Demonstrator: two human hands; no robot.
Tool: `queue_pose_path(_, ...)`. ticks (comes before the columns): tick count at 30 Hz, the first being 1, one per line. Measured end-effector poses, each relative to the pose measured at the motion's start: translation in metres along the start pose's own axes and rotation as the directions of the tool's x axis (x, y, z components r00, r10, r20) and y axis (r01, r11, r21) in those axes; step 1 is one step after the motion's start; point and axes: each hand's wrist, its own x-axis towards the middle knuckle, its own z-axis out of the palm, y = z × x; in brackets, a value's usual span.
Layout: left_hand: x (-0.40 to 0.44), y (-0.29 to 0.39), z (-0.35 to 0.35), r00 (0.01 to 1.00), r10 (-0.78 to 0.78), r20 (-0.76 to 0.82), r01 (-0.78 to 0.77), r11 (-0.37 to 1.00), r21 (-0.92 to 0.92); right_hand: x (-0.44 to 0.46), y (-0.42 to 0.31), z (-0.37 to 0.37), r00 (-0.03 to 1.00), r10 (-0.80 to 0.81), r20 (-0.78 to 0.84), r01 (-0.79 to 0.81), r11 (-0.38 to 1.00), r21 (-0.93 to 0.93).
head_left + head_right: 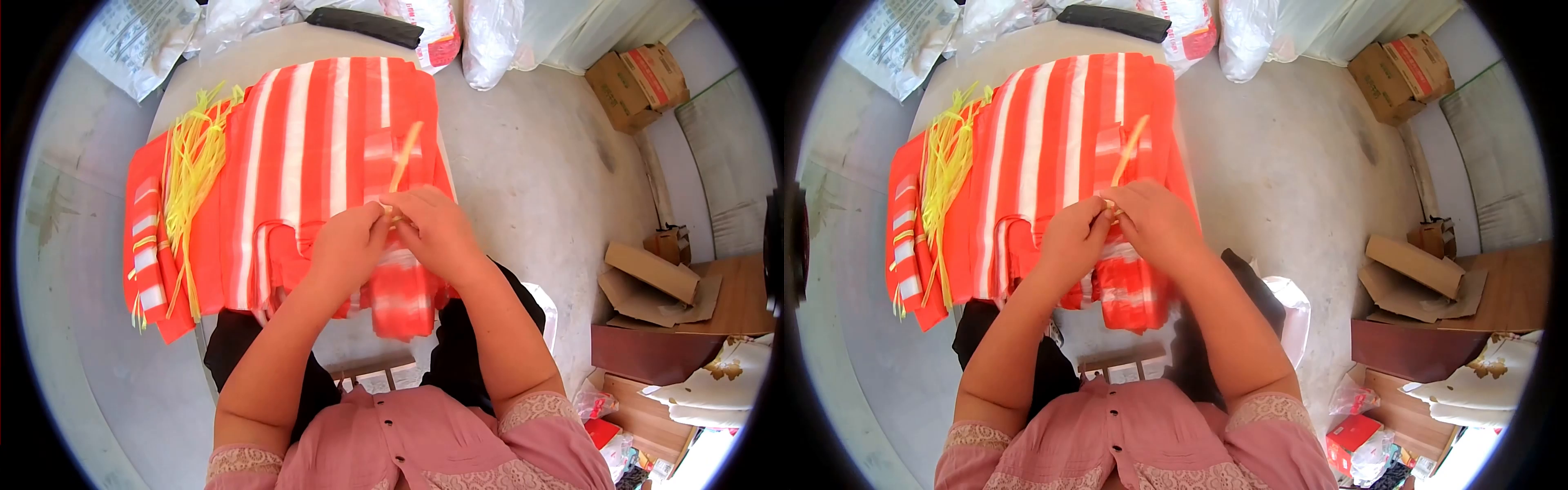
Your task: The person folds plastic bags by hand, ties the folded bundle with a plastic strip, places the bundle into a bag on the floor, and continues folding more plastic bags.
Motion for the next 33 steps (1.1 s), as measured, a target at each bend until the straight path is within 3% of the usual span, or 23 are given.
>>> queue_pose_path(3,-0.002,0.004,-0.007,0.997,-0.006,0.079,-0.007,0.986,0.167,0.001,0.008,0.004,0.998,-0.059,-0.036,0.060,0.998,0.007)
queue_pose_path(6,-0.005,0.003,-0.006,0.999,-0.027,0.044,0.025,0.999,0.035,-0.001,0.009,0.007,1.000,-0.013,-0.021,0.013,1.000,0.028)
queue_pose_path(9,-0.002,-0.006,-0.006,0.944,-0.283,0.171,0.329,0.849,-0.413,-0.001,0.007,0.008,0.997,0.078,-0.023,-0.075,0.990,0.121)
queue_pose_path(12,-0.002,-0.006,-0.008,0.942,-0.284,0.179,0.336,0.798,-0.500,0.000,0.009,0.005,0.973,0.215,0.088,-0.229,0.953,0.198)
queue_pose_path(15,0.000,-0.008,-0.005,0.942,-0.293,0.165,0.336,0.811,-0.480,0.002,-0.003,-0.004,0.837,0.482,0.259,-0.547,0.745,0.383)
queue_pose_path(18,0.002,-0.012,-0.002,0.937,-0.296,0.185,0.348,0.821,-0.453,0.002,0.008,-0.004,0.826,0.467,0.315,-0.562,0.646,0.517)
queue_pose_path(27,0.003,-0.013,0.000,0.931,-0.304,0.205,0.366,0.783,-0.502,-0.005,0.001,-0.004,0.901,0.397,0.173,-0.432,0.857,0.281)
queue_pose_path(33,0.004,-0.013,0.002,0.933,-0.324,0.158,0.360,0.805,-0.471,-0.008,0.000,-0.007,0.899,0.413,0.147,-0.438,0.820,0.368)
